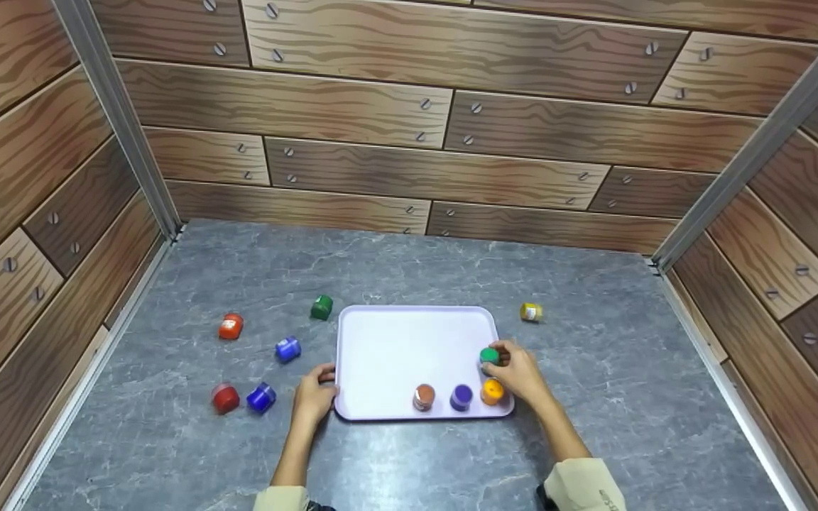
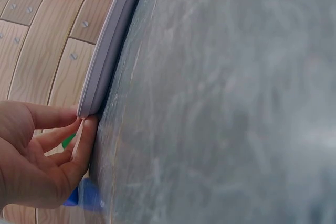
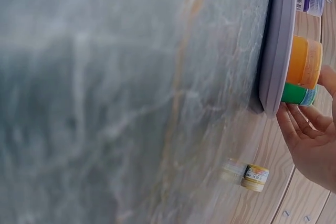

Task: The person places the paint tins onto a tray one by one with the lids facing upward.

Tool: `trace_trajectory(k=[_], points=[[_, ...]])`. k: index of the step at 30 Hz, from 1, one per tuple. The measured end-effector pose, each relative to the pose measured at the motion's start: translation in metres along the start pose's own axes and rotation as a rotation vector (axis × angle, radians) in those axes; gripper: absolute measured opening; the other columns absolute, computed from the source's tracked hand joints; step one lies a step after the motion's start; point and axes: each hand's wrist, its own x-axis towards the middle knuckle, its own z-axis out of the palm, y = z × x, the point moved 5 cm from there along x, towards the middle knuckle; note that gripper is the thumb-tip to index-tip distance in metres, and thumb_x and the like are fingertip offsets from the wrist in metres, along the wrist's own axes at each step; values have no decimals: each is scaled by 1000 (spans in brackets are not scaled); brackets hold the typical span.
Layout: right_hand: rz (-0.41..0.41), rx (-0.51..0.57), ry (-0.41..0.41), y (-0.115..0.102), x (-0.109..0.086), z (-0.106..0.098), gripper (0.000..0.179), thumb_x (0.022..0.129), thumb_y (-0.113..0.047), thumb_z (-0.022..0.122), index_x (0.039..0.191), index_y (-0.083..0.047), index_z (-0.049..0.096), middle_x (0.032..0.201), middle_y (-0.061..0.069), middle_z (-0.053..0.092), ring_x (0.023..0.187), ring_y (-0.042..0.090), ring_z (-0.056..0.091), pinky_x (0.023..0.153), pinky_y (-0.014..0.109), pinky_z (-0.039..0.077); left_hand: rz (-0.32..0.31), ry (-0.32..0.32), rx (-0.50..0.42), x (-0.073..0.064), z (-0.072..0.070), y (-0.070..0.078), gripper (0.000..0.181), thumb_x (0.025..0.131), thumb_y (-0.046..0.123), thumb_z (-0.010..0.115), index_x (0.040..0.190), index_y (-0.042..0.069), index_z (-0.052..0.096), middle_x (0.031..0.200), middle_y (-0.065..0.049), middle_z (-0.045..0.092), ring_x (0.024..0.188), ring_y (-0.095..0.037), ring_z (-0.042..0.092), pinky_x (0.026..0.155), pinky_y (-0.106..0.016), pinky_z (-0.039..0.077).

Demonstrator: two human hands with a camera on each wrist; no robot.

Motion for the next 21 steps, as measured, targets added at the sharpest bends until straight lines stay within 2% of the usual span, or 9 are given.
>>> trace_trajectory(k=[15, 21], points=[[9, -16, -57, -1, -3, 1, 29, 68, 5, 73, 92, 3, 57, 85, 11, 61, 81, 28, 59, 74, 40, 49, -31, -13, -75, -1, 1, -2, 42, 71, -10, 53, 113, -11, 55, 97, -20, 62, 68, -16, 58, 49, -25, 47], [26, -20, -79, -3, -1, 0, 30, 69, 6, 71, 95, 4, 56, 88, 12, 60, 84, 28, 58, 77, 42, 48, -18, -15, -71, -1, 1, 0, 42, 71, -9, 53, 114, -12, 55, 97, -20, 62, 65, -16, 58, 49, -25, 47]])
